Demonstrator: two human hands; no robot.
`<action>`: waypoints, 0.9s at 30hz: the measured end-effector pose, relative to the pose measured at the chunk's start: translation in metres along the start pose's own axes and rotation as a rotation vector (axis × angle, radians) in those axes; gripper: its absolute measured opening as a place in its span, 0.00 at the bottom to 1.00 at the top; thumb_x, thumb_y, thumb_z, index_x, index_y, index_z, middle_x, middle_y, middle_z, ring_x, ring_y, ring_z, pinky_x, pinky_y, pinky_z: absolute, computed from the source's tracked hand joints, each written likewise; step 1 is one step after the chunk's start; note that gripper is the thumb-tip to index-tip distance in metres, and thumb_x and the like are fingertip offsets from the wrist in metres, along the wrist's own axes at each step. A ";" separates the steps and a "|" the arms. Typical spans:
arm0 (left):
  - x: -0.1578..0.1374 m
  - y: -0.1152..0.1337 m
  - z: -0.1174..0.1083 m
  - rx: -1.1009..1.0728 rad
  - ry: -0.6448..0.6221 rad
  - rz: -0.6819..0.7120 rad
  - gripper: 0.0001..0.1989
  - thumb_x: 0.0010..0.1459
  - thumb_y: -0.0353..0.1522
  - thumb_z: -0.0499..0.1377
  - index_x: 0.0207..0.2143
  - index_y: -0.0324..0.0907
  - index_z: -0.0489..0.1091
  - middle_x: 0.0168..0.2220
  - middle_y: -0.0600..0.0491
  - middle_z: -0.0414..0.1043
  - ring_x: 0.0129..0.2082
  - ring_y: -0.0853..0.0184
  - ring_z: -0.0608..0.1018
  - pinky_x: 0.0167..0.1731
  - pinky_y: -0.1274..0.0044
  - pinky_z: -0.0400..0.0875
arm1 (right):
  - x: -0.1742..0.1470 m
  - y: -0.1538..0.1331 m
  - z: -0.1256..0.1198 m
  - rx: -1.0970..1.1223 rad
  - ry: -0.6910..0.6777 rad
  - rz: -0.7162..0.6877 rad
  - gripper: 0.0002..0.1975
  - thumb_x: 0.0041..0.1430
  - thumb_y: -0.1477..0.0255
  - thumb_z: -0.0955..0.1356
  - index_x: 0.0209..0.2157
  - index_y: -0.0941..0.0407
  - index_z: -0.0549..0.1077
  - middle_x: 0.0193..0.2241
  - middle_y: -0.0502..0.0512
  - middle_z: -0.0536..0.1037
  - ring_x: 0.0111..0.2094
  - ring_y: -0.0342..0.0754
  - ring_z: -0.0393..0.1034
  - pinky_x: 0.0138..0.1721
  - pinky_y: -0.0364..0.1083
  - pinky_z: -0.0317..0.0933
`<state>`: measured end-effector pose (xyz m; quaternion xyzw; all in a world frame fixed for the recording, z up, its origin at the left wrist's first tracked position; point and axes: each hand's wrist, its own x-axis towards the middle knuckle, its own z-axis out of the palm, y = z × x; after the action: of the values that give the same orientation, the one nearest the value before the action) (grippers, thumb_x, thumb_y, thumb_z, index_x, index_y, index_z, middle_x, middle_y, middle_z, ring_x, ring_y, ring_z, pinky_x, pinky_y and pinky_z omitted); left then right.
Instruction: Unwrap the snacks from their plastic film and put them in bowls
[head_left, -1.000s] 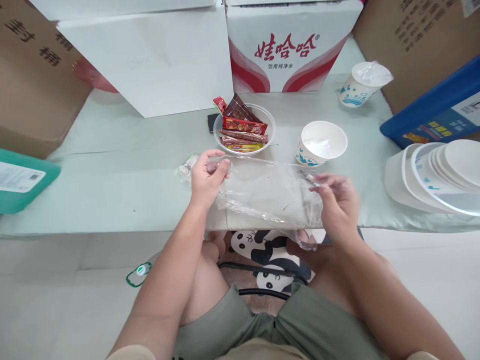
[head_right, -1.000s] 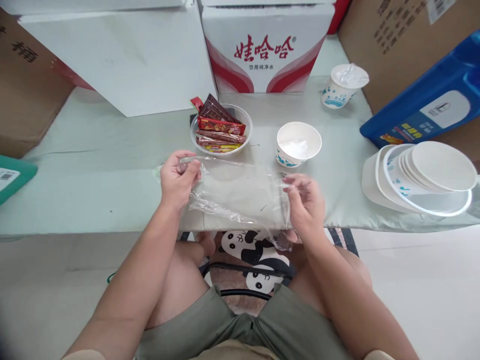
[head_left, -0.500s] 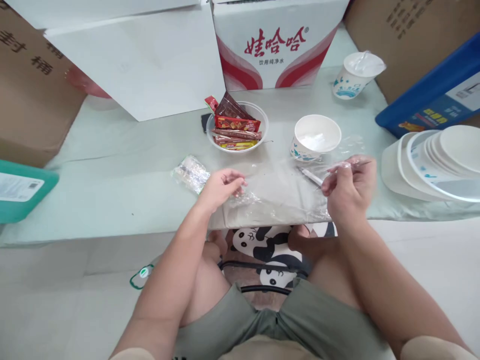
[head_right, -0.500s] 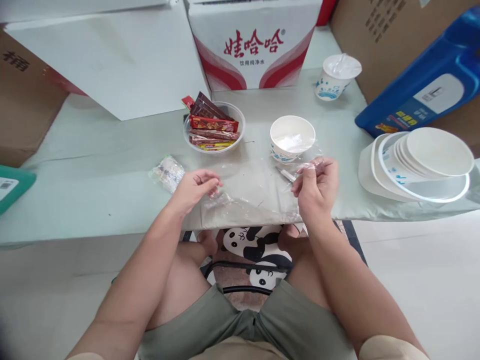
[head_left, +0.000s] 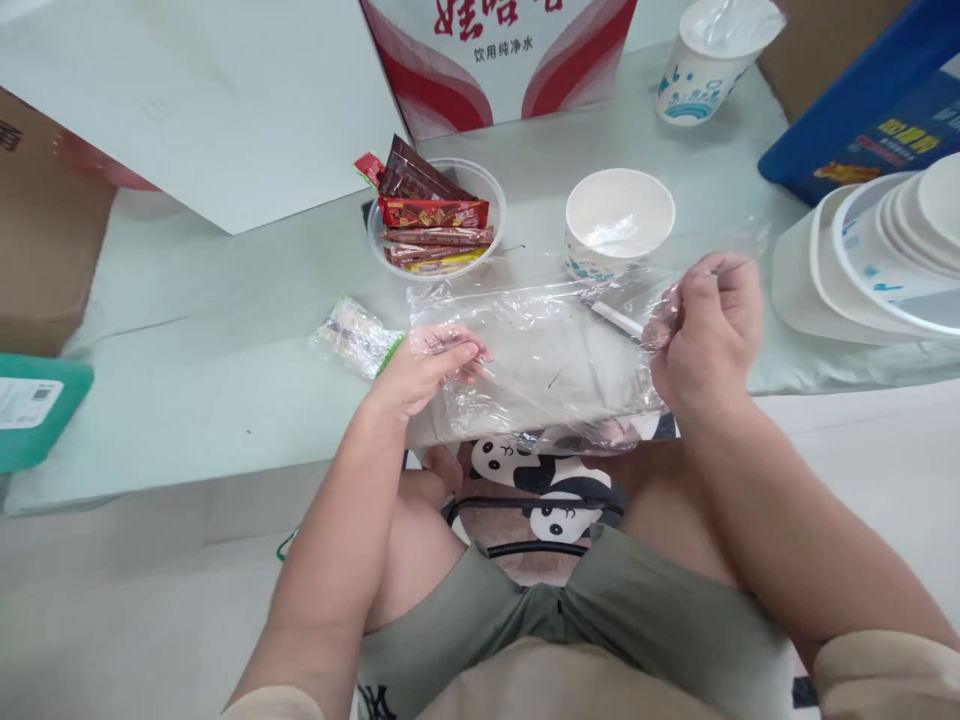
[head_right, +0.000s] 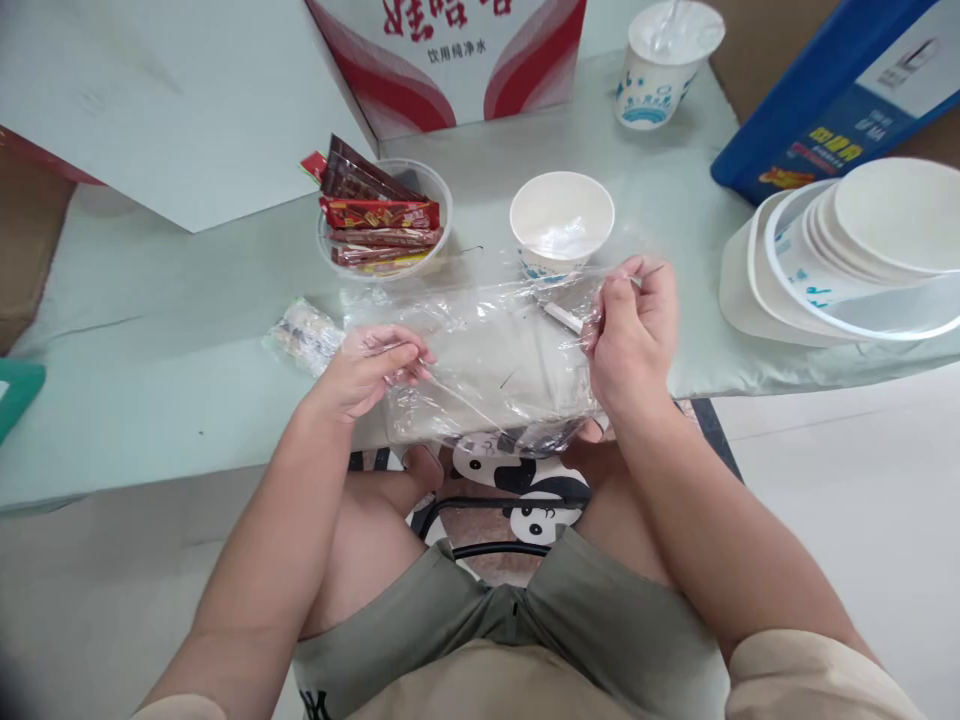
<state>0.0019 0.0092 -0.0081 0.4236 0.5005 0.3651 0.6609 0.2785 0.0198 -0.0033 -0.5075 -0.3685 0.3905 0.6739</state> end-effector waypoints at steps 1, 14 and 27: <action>0.001 0.000 0.000 0.038 0.069 -0.011 0.18 0.46 0.40 0.73 0.34 0.40 0.74 0.30 0.51 0.79 0.20 0.72 0.76 0.18 0.80 0.67 | 0.001 0.001 -0.002 -0.027 -0.018 -0.022 0.15 0.61 0.62 0.72 0.34 0.50 0.61 0.19 0.39 0.61 0.14 0.37 0.52 0.13 0.40 0.41; 0.015 -0.003 -0.009 -0.032 0.336 0.191 0.17 0.53 0.43 0.69 0.39 0.47 0.70 0.22 0.58 0.75 0.13 0.74 0.71 0.11 0.83 0.55 | -0.007 0.001 -0.022 -0.072 -0.423 0.326 0.27 0.42 0.60 0.80 0.45 0.50 0.74 0.38 0.51 0.80 0.37 0.47 0.76 0.41 0.50 0.72; 0.004 0.011 -0.026 -0.212 0.308 0.076 0.09 0.43 0.33 0.66 0.29 0.43 0.70 0.13 0.61 0.67 0.09 0.74 0.67 0.08 0.85 0.57 | -0.006 0.001 -0.021 -0.322 -0.392 0.125 0.12 0.59 0.58 0.73 0.38 0.52 0.77 0.13 0.40 0.69 0.11 0.41 0.62 0.16 0.43 0.60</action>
<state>-0.0232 0.0225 -0.0027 0.3093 0.5380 0.5010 0.6033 0.2945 0.0062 -0.0090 -0.5448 -0.5174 0.4585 0.4747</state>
